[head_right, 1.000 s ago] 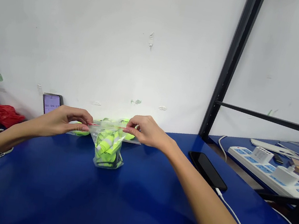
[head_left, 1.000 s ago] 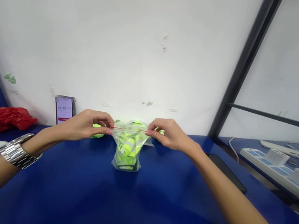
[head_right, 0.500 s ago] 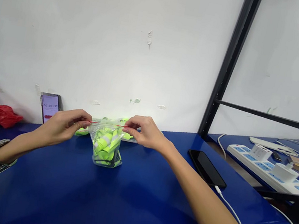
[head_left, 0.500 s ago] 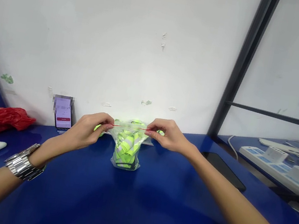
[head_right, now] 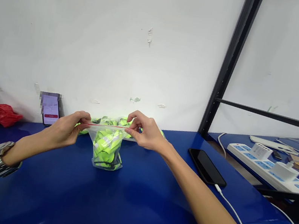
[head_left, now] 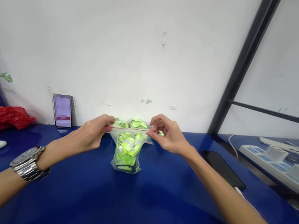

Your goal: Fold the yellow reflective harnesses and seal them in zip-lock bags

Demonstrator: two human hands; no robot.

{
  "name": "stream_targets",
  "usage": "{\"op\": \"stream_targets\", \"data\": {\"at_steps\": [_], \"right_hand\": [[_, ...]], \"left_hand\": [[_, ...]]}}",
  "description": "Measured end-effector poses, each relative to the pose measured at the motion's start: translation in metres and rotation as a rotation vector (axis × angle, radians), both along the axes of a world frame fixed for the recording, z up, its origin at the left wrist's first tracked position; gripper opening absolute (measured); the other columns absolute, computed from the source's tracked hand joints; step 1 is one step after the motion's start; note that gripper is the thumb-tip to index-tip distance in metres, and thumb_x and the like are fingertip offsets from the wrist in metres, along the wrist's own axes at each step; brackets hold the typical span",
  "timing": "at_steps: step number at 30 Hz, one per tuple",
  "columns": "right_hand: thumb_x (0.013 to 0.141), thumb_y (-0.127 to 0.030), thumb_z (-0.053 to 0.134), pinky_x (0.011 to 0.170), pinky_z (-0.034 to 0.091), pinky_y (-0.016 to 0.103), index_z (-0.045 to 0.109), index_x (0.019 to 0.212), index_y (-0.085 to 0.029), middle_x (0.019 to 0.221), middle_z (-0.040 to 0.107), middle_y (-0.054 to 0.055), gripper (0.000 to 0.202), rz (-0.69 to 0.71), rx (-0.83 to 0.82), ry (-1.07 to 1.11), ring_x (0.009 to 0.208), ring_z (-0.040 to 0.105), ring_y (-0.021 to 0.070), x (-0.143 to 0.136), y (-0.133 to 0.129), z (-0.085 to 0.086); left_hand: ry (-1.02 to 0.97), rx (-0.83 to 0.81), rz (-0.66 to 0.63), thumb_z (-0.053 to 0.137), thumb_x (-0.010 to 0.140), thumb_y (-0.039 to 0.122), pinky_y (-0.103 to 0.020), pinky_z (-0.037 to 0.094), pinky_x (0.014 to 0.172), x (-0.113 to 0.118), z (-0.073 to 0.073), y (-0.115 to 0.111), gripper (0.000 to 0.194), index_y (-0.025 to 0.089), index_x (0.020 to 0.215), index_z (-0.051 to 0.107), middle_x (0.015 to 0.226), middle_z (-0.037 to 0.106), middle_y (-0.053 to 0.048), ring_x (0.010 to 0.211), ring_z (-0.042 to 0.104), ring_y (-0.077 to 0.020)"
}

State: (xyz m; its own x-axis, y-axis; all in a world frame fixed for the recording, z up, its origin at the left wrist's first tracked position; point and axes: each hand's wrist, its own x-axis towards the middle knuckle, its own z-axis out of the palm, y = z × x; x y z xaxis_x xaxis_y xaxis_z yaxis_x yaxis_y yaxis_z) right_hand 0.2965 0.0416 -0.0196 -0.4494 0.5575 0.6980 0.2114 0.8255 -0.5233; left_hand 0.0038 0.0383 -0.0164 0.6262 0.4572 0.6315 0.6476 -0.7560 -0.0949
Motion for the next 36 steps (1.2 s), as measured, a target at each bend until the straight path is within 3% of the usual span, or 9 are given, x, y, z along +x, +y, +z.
{"op": "stream_targets", "data": {"at_steps": [4,9,12,17,23,36], "right_hand": [[0.078,-0.017,0.063,0.060,0.045,0.026,0.045,0.088,-0.020,0.071,0.056,-0.002,0.020,0.004,0.007,0.012,0.065,0.057,0.0116,-0.001,0.000,0.000],[0.082,-0.022,0.061,0.060,0.046,0.026,0.052,0.101,-0.018,0.071,0.059,-0.001,0.021,-0.005,-0.041,-0.071,0.065,0.058,0.0122,-0.001,0.004,-0.002],[0.085,-0.025,0.059,0.061,0.046,0.026,0.057,0.105,-0.017,0.073,0.061,0.001,0.021,-0.012,-0.049,-0.147,0.066,0.057,0.0124,-0.002,0.004,0.000],[0.088,-0.029,0.057,0.059,0.041,0.025,0.065,0.091,-0.016,0.072,0.062,0.002,0.015,-0.031,0.066,-0.311,0.063,0.052,0.0108,-0.010,-0.001,0.012],[0.087,-0.019,0.056,0.057,0.035,0.023,0.062,0.082,-0.014,0.071,0.059,0.001,0.009,-0.073,0.177,-0.382,0.061,0.048,0.0098,-0.013,-0.005,0.020],[0.092,-0.019,0.047,0.059,0.032,0.026,0.057,0.081,-0.015,0.073,0.055,0.003,0.015,-0.075,0.366,-0.468,0.063,0.044,0.0120,-0.010,-0.002,0.014]], "left_hand": [[-0.009,-0.050,0.016,0.036,0.092,0.016,-0.024,0.044,0.060,0.003,0.001,-0.001,0.014,0.020,0.105,0.041,0.081,0.053,-0.001,0.064,0.054,-0.0132],[-0.040,-0.260,0.045,0.040,0.095,0.028,-0.026,0.046,0.066,0.005,0.011,-0.005,0.025,0.020,0.118,0.043,0.082,0.060,-0.002,0.072,0.059,-0.0151],[-0.006,-0.315,0.036,0.046,0.093,0.035,-0.027,0.047,0.068,0.006,0.019,-0.007,0.025,0.020,0.112,0.052,0.085,0.064,-0.003,0.076,0.061,-0.0158],[0.096,-0.224,-0.007,0.043,0.093,0.027,-0.025,0.042,0.060,0.012,0.026,-0.010,0.020,0.018,0.085,0.058,0.077,0.063,-0.003,0.065,0.056,-0.0135],[0.119,-0.182,-0.026,0.042,0.095,0.028,-0.025,0.040,0.058,0.014,0.026,-0.012,0.019,0.018,0.088,0.056,0.076,0.059,-0.003,0.063,0.053,-0.0123],[0.186,-0.051,-0.094,0.036,0.096,0.020,-0.027,0.040,0.058,0.015,0.024,-0.020,0.020,0.016,0.094,0.055,0.076,0.054,-0.004,0.062,0.050,-0.0133]]}}
